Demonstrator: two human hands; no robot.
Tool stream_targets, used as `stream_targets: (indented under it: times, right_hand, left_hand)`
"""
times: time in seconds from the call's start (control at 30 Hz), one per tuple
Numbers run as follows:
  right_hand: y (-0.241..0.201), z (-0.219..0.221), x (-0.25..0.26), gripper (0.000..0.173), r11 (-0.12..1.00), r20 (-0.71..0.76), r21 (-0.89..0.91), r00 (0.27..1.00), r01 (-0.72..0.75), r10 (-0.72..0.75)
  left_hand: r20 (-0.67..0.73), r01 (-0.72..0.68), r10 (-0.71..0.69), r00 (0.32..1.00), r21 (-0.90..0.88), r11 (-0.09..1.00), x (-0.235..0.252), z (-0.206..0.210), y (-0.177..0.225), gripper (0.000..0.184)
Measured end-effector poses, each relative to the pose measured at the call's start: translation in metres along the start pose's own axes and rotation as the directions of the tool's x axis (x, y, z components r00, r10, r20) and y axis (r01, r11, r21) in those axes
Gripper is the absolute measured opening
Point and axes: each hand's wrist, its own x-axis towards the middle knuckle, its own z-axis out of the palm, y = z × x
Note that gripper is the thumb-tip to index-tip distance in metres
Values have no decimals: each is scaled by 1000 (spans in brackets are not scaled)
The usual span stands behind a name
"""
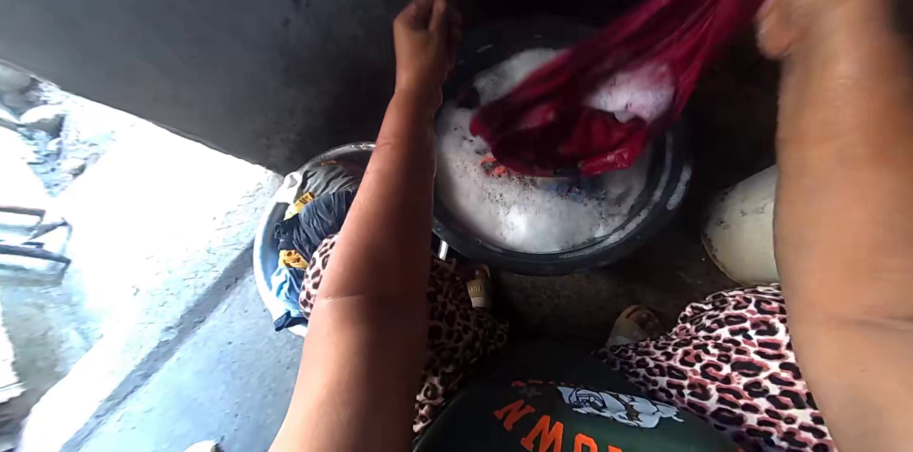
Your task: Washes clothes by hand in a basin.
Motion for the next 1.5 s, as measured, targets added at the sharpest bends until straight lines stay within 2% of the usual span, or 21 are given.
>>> stream_targets:
  times: [0.07, 0.13, 0.2, 0.27, 0.33, 0.43, 0.53, 0.63, 0.7, 0.8, 0.87, 0.93, 1.0, 1.07, 1.13, 1.2, 1.3, 1.33, 1.4, 1.43, 1.5]
  right_hand:
    - [28, 23, -14, 40, 921, 198, -390, 975, -16, 101]
    - [63, 45, -24, 52, 763, 355, -644, 904, 52, 238]
    - [89, 62, -29, 36, 646, 461, -745, 828, 166, 320]
    - [109, 71, -33, 28, 587, 545, -777, 710, 229, 445]
    - [132, 78, -44, 44, 577, 558, -792, 621, 200, 550]
    - [179, 90, -67, 77, 646, 549, -759, 615, 83, 566]
    - [211, 101, -87, 78, 640, 495, -768, 633, -2, 595]
    - [211, 108, -95, 59, 565, 477, -824, 585, 40, 656]
    - [198, 112, -96, 44, 497, 471, -862, 524, 103, 710]
    - [178, 98, -72, 30, 614, 558, -784, 535, 91, 635]
    - [148, 77, -52, 28, 824, 624, -547, 584, -147, 519]
    - [89, 57, -40, 29, 907, 618, -259, 664, -333, 420]
    - [34, 41, -34, 23, 931, 590, -54, 741, -360, 320]
    - [-1, 28, -35, 17, 940, 547, 80, 803, -332, 237]
    - [-18, 16, -34, 16, 942, 487, 149, 851, -302, 196]
    - [-15, 7, -28, 20, 962, 411, 103, 891, -253, 191]
    - [34, 4, -14, 53, 943, 295, -266, 915, -200, 277]
    - [56, 11, -16, 51, 907, 261, -368, 913, -206, 313]
    - [99, 40, -28, 37, 832, 264, -513, 884, -210, 386]
    - [115, 59, -39, 44, 793, 312, -584, 854, -173, 417]
    - [138, 99, -65, 49, 760, 392, -646, 821, -76, 415]
  left_hand:
    - [172, 138, -180, 969, 234, 962, -12, 18, -29, 30]
    - [446, 128, -381, 809, 500, 856, -36, 53, -48, 31]
    - [573, -4, -537, 619, 686, 728, -59, 92, -66, 34]
    - [500, -49, -679, 537, 822, 567, -77, 120, -78, 42]
    - [381, 5, -702, 602, 877, 481, -88, 129, -92, 51]
    - [265, 90, -674, 690, 892, 443, -91, 132, -122, 87]
    - [231, 56, -676, 700, 926, 375, -100, 136, -141, 110]
    - [312, -53, -679, 664, 926, 374, -116, 137, -152, 84]
    - [424, -88, -641, 640, 869, 488, -127, 130, -168, 59]
    - [433, 155, -644, 631, 742, 652, -123, 119, -180, 35]
    - [472, 65, -623, 624, 763, 643, -115, 109, -173, 30]
    - [491, 52, -572, 658, 727, 684, -110, 101, -166, 40]
    - [468, 93, -552, 690, 699, 709, -100, 99, -154, 53]
    - [411, 221, -603, 684, 671, 708, -89, 98, -133, 45]
    - [365, 427, -619, 695, 483, 764, -78, 93, -106, 35]
    - [379, 594, -571, 728, 66, 802, -71, 80, -81, 31]
    - [426, 609, -439, 791, -480, 632, -49, 55, -56, 32]
    - [420, 593, -418, 805, -562, 576, -42, 51, -50, 35]
    - [388, 594, -452, 803, -569, 568, -33, 54, -55, 41]
    - [321, 599, -508, 799, -503, 623, -35, 60, -67, 45]
    - [145, 594, -576, 805, -174, 786, -48, 81, -99, 50]
